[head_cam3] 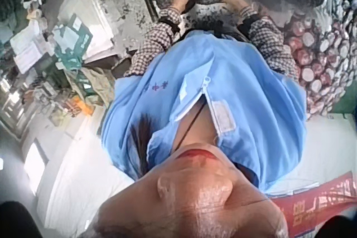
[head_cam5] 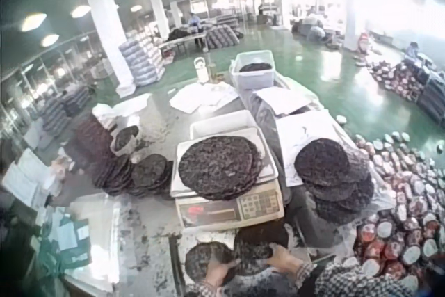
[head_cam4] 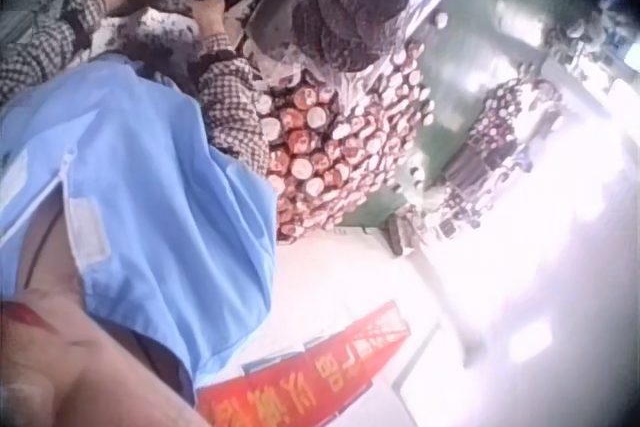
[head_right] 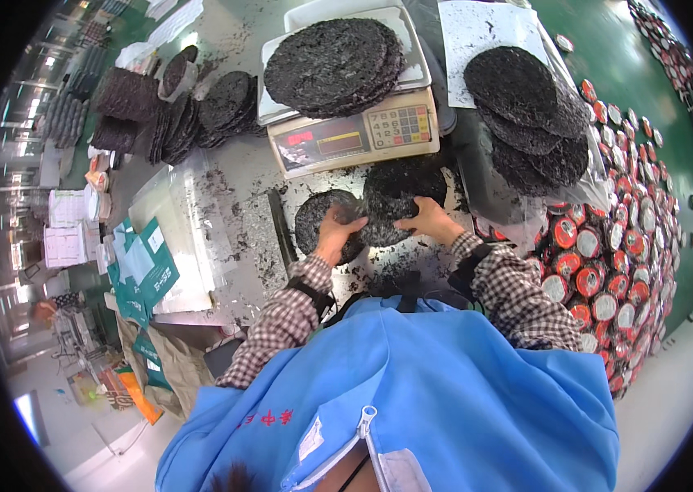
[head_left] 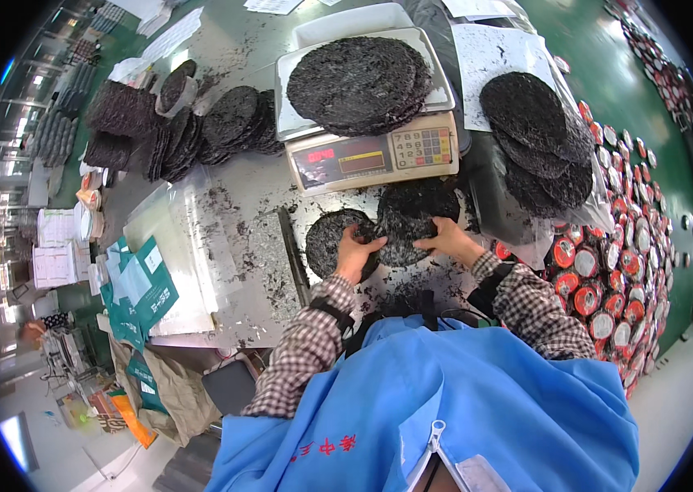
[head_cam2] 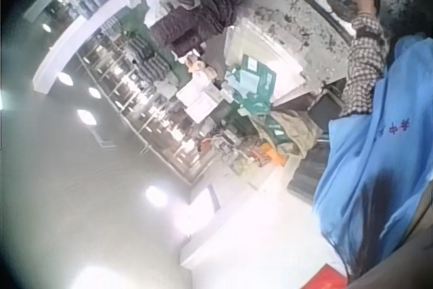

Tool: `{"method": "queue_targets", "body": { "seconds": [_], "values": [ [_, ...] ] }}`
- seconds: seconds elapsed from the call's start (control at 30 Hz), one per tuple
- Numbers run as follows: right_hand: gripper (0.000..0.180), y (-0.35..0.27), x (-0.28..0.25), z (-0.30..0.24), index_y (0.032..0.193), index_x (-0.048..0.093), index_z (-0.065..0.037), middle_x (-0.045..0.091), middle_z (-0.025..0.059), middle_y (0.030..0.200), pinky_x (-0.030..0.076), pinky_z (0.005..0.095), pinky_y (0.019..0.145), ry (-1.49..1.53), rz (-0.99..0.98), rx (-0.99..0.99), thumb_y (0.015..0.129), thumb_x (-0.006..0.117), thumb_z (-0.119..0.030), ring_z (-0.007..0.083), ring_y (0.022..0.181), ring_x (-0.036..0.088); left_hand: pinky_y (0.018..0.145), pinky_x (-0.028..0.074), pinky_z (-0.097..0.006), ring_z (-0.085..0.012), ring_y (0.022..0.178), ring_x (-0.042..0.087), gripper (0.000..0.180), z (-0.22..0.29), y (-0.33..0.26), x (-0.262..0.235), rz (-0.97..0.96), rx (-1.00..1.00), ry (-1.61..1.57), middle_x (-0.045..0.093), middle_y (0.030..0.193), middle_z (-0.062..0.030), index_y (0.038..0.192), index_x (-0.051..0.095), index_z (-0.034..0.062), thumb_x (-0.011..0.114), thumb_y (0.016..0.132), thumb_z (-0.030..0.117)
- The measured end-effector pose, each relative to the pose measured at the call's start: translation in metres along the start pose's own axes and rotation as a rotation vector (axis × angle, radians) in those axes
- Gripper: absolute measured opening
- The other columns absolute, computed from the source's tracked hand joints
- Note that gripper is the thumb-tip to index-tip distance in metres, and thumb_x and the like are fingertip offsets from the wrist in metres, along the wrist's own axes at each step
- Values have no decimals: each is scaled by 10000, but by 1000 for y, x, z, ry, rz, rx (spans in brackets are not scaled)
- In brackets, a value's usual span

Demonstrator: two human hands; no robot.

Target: The person weighs circular bundles of seaweed by hand on an electronic scale, picking up bundles from a pile, placing them on the scale, and then moving them to a growing stack on the table.

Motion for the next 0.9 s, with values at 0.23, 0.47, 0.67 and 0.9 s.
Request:
{"method": "queue_targets", "body": {
  "seconds": [0.23,0.47,0.67,0.9],
  "values": [
    [479,-32,7,-62,826,561,60,536,56,701,439,325,587,-52,-243,-599,754,832,-329,142,679,526,869,516,-288,-140,956,616,392,42,-68,-57,-237,293,203,655,1039,-53,1130,599,8,766,777,-23],
    [345,-36,43,-118,904,665,73,606,4,681,468,252,596,24,-196,-422,829,769,-246,76,642,522,714,504,-249,-92,737,610,339,102,-83,-32,254,706,85,669,831,-32,1038,601,-11,801,792,111],
    [160,-30,61,-121,849,673,-15,628,-29,755,434,215,617,572,99,-403,931,657,-151,34,693,520,577,508,-257,-91,654,614,275,125,-75,-39,565,720,-3,670,755,-46,902,608,-16,813,789,128],
    [525,-38,14,-163,1167,624,-30,520,135,1322,351,484,1041,-679,191,-1060,777,755,-354,356,1266,430,894,544,-383,-241,1057,609,491,171,-51,-139,617,754,-673,604,1165,-113,1301,480,19,682,882,175]
  ]
}}
Point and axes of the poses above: each hand's wrist, its own y-axis towards the middle knuckle, its own x-axis out of the palm, z = x × y, the point moved 2 cm from there along y, towards the middle knuckle
